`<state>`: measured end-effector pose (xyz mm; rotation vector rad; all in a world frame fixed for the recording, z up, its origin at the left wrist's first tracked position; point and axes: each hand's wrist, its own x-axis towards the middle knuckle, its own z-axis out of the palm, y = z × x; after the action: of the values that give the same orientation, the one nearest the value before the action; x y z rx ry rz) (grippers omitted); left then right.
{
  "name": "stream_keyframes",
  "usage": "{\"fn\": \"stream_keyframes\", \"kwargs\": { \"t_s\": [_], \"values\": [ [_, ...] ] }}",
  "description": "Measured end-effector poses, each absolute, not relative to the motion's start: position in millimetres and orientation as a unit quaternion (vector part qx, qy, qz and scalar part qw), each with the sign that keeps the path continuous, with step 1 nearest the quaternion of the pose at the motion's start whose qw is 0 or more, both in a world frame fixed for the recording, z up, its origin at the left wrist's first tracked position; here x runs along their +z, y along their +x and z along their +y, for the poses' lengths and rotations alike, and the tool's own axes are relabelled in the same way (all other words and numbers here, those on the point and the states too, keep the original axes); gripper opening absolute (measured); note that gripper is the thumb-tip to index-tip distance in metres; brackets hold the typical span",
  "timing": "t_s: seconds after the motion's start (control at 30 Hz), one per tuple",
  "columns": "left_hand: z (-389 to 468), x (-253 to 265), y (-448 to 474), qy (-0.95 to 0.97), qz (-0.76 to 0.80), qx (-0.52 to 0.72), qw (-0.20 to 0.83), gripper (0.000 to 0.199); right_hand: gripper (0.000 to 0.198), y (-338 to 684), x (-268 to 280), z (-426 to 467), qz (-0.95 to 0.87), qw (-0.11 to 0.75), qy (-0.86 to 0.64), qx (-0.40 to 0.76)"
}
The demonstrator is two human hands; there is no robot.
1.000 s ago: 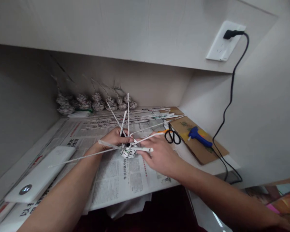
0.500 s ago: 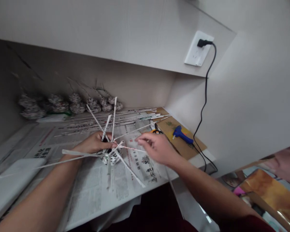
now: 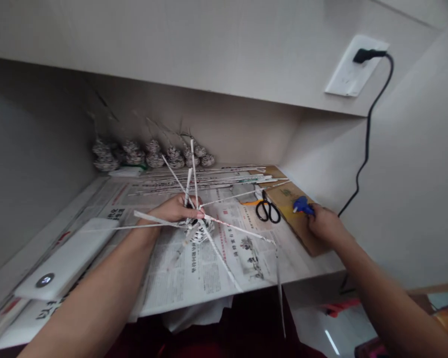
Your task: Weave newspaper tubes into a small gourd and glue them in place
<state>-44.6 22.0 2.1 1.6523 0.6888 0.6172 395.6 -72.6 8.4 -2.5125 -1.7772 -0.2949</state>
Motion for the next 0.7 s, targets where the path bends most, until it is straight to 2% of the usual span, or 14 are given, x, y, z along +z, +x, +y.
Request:
{"fn": "stream_keyframes", "kwargs": {
  "t_s": [0.1, 0.17, 0.23, 0.33, 0.43, 0.7],
  "values": [
    [20.8, 1.4, -42.8, 0.71, 0.292, 0.254, 0.588, 0.019, 0.044, 373.0, 23.3, -83.3, -0.583, 0.149, -0.799, -0.019],
    [20.8, 0.5, -41.8, 0.712, 0.289, 0.244, 0.592, 0.02, 0.039, 348.5, 38.2, -96.9, -0.591, 0.245, -0.763, 0.089],
    [20.7, 0.1, -41.2, 0.714, 0.285, 0.235, 0.595, 0.023, 0.038, 320.6, 51.6, -111.0, -0.601, 0.301, -0.708, 0.215],
    [20.0, 1.1, -41.1, 0.715, 0.282, 0.224, 0.599, 0.024, 0.039, 281.8, 62.2, -124.7, -0.634, 0.298, -0.621, 0.351],
    [18.4, 3.2, -41.3, 0.712, 0.281, 0.221, 0.605, 0.024, 0.041, 254.8, 62.3, -127.7, -0.655, 0.282, -0.559, 0.424],
    [18.9, 2.5, -40.8, 0.714, 0.268, 0.219, 0.608, 0.024, 0.037, 235.0, 61.7, -121.9, -0.705, 0.263, -0.528, 0.394]
  ]
}}
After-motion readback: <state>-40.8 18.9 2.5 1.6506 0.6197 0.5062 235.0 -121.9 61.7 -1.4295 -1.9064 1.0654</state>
